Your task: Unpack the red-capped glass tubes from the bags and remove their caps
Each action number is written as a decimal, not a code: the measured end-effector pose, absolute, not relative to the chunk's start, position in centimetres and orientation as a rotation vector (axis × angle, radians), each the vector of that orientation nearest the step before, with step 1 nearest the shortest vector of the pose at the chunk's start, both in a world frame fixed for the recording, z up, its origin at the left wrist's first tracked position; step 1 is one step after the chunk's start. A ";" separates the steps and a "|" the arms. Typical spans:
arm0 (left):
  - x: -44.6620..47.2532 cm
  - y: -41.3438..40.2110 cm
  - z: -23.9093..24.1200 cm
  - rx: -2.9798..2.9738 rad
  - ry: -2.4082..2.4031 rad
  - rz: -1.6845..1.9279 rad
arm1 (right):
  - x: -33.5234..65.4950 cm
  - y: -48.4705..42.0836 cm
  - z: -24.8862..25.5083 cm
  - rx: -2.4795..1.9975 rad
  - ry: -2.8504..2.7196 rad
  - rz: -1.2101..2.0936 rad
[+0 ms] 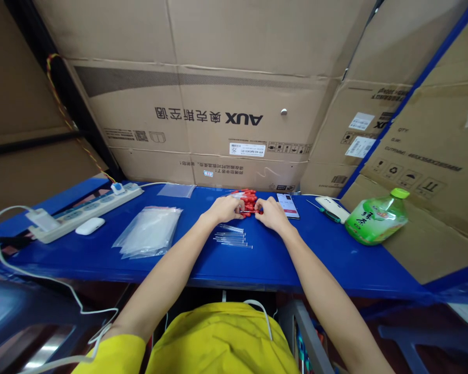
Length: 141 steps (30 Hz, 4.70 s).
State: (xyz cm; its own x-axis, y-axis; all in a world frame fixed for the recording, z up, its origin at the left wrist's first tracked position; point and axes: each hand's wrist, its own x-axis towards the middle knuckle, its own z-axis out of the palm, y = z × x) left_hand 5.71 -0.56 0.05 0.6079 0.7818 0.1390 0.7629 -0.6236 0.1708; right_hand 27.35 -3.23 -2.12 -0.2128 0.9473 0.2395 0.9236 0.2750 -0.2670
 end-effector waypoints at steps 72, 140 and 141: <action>7.2 -1.1 0.5 2.734 0.979 0.695 | 24.8 -4.6 -1.4 -1.408 -2.126 -0.280; 8.7 -1.7 0.9 1.296 0.570 1.256 | 23.9 -4.0 -1.6 -0.864 -1.588 0.787; 8.5 -1.5 1.0 1.298 0.572 1.279 | 24.0 -3.9 -1.6 -0.865 -1.524 0.820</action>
